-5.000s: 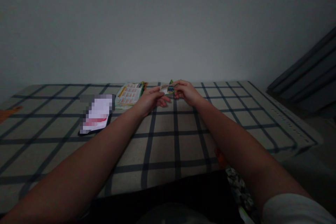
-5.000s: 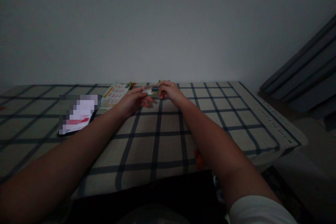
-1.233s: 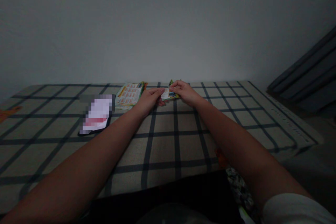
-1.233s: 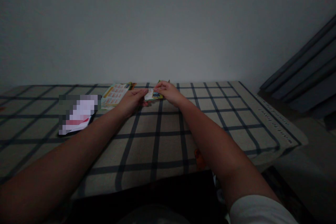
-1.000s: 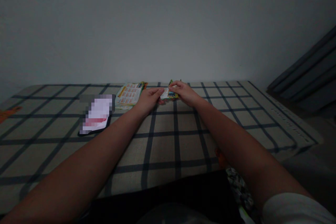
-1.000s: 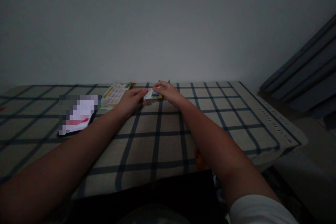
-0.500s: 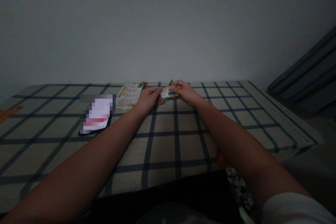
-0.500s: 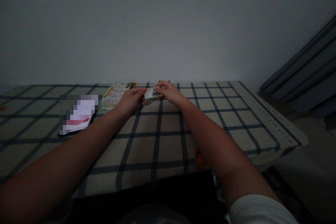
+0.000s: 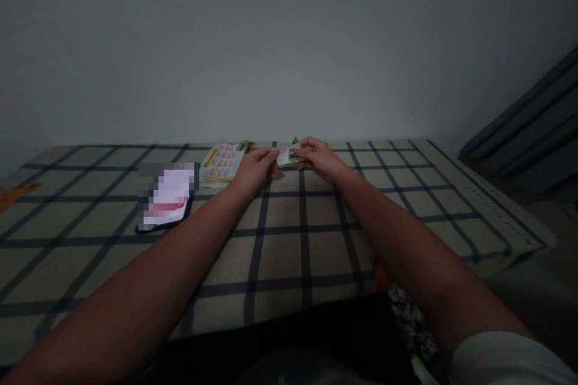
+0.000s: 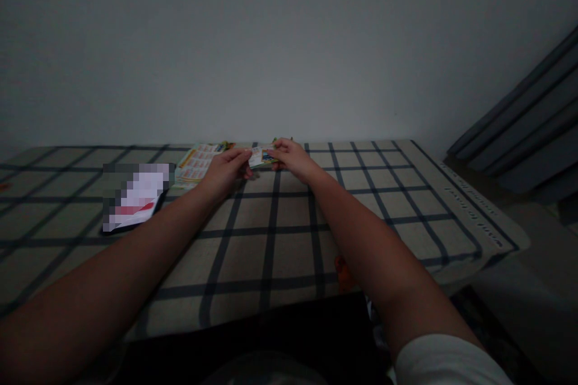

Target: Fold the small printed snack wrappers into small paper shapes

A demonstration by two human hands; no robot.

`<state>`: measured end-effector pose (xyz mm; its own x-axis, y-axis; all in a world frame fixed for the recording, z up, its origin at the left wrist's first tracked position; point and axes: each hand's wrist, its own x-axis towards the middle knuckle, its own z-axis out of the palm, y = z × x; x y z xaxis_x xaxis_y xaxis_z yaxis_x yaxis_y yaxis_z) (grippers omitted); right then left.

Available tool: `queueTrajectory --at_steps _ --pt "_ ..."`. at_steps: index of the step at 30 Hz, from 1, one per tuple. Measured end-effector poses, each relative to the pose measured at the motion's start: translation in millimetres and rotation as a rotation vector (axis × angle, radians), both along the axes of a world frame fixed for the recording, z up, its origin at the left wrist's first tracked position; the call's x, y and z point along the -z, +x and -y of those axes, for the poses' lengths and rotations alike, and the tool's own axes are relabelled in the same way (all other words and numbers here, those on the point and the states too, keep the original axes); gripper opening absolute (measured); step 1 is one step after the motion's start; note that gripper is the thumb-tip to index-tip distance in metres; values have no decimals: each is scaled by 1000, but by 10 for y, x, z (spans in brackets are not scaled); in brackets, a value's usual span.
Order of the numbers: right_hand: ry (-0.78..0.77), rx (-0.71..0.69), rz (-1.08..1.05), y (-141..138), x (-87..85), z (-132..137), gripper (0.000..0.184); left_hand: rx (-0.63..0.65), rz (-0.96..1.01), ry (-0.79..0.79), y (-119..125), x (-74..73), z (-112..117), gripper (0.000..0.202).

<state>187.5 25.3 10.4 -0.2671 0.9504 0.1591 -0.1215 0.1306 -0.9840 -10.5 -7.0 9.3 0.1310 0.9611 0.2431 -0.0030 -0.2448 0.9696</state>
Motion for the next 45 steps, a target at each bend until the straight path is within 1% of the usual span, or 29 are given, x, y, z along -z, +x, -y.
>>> queueTrajectory --at_steps 3,6,8,10,13,15,17,20,23,26,34,38,45 --pt "33 2 17 -14 -5 25 28 -49 -67 54 -29 27 -35 39" --pt "97 34 54 -26 1 35 38 -95 -108 68 -55 59 -79 40" --pt "153 77 84 -25 5 33 42 -104 -117 58 -62 68 -94 39" --pt "235 113 143 -21 1 36 39 -105 -117 42 -59 66 -93 37" --pt "434 147 304 -17 -16 63 31 -94 -90 1 -40 46 -70 35" --pt "545 136 406 -21 -21 88 31 -69 -62 -39 -20 28 -45 35" --pt "595 87 478 -27 -12 107 33 -44 -38 -70 3 10 -17 33" --pt "606 9 545 -30 16 111 37 -5 -10 -90 36 -11 23 29" --pt "591 -21 583 -20 32 101 34 35 29 -122 54 -18 41 29" --pt "588 -15 591 -9 26 96 28 42 59 -146 51 -13 33 30" --pt "657 0 591 -8 25 93 18 51 76 -143 44 -9 7 25" --pt "673 22 600 5 31 73 17 49 74 -137 52 -28 21 22" --pt "708 76 545 36 59 3 20 72 78 -130 45 -26 26 28"
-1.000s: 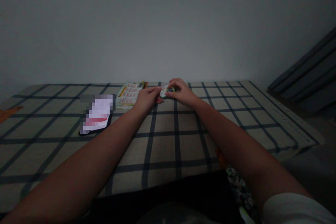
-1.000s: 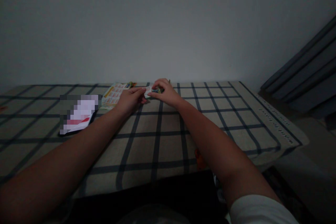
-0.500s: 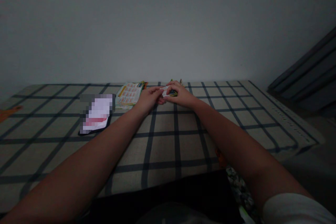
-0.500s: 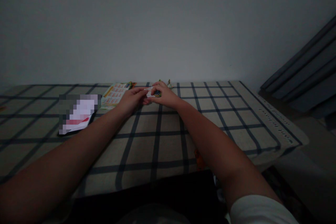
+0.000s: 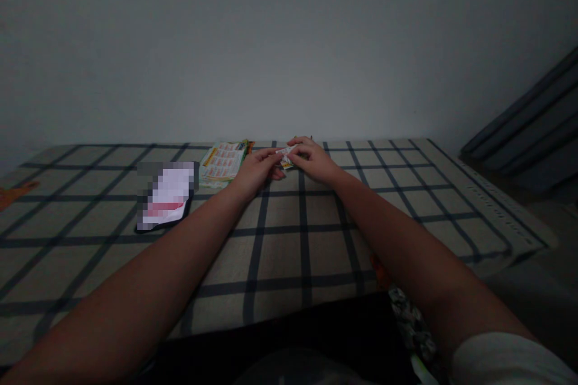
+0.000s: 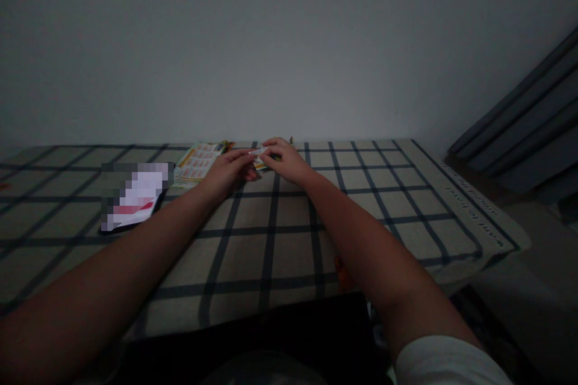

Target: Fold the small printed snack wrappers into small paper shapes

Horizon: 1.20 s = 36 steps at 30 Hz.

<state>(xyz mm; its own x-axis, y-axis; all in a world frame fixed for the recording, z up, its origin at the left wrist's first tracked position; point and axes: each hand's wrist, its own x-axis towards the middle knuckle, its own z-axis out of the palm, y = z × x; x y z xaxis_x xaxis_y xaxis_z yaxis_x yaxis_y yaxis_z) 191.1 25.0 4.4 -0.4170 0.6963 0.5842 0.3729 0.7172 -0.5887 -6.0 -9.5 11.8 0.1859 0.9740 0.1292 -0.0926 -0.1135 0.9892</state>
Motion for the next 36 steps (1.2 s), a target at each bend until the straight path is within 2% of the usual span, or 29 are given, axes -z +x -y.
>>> queueTrajectory --at_steps 8,13,19,25,36 --pt "-69 46 -109 -38 -22 -12 16 6 -103 43 -8 9 2 48" --pt "-164 34 -186 -62 -53 22 16 -30 -119 100 -11 35 -8 45" --pt "-302 -8 -261 -70 -68 42 17 -111 -152 142 -12 -13 33 46" --pt "-315 -37 -313 -77 -28 23 16 -160 -195 192 -38 1 -6 42" --pt "-345 -6 -270 -72 -20 28 15 -191 -230 202 -31 -23 21 35"
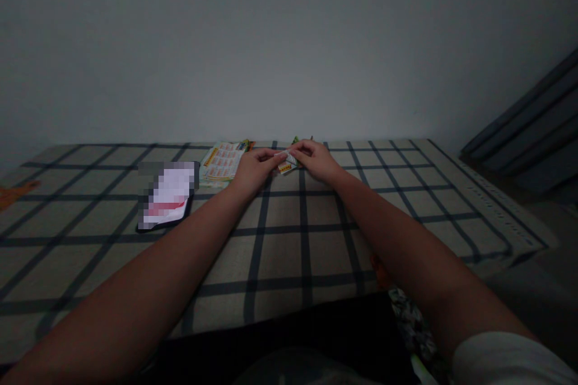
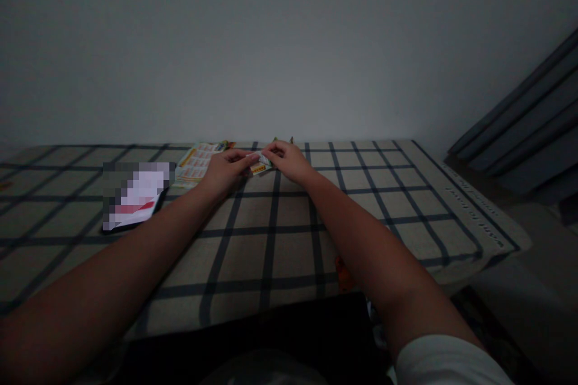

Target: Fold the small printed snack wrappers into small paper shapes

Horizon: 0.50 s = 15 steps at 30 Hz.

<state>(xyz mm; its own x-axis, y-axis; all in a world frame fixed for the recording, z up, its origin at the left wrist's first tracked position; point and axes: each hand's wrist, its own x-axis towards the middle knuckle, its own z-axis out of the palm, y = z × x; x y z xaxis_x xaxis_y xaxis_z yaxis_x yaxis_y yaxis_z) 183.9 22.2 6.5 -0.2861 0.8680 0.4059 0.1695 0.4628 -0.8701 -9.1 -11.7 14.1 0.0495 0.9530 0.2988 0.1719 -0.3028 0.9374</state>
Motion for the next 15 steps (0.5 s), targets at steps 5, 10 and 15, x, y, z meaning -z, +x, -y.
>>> queueTrajectory --at_steps 5,10,15 --pt "3 25 7 -5 -23 19 11 3 -5 -17 -2 9 1 42" --pt "14 49 4 4 -32 10 11 37 -36 -9 -13 38 -28 44" --pt "41 66 20 -1 -24 -3 11 0 -60 42 -34 67 -55 41"
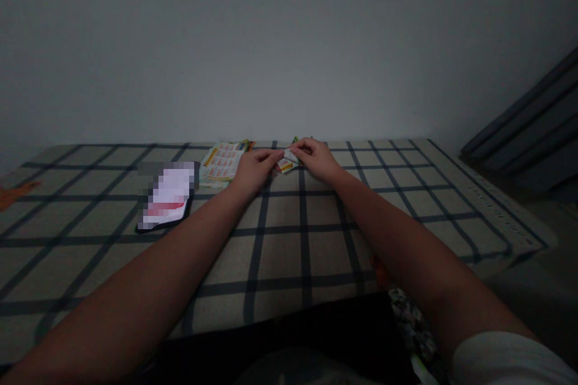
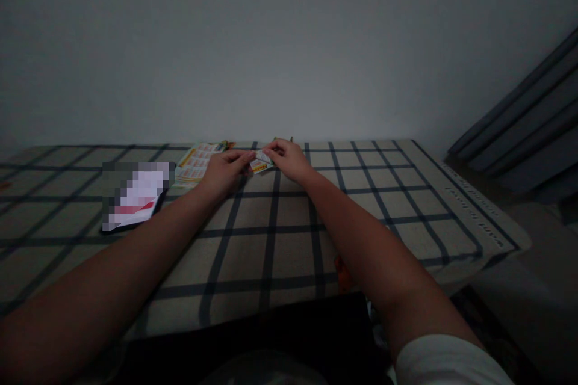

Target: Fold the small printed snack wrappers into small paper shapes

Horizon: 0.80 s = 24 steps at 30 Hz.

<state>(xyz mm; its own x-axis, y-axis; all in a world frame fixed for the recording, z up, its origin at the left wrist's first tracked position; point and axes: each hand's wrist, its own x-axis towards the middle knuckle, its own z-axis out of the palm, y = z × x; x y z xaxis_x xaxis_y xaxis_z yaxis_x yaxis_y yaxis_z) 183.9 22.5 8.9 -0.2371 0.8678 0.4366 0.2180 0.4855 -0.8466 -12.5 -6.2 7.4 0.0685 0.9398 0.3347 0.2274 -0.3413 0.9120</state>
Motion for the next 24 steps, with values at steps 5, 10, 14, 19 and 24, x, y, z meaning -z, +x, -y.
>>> queueTrajectory --at_steps 5,10,14,19,24 --pt "-1 13 22 -15 -24 26 10 -11 3 15 -18 -1 -10 40" --pt "53 36 71 -6 -40 41 10 -16 7 -18 -8 -10 0 38" --pt "80 57 102 10 -47 43 13 53 51 -75 8 8 12 45" --pt "53 25 24 -8 -22 27 16 32 28 -51 7 7 17 45" --pt "-100 -25 -153 -21 -22 22 24 0 13 0 6 -35 32 37"
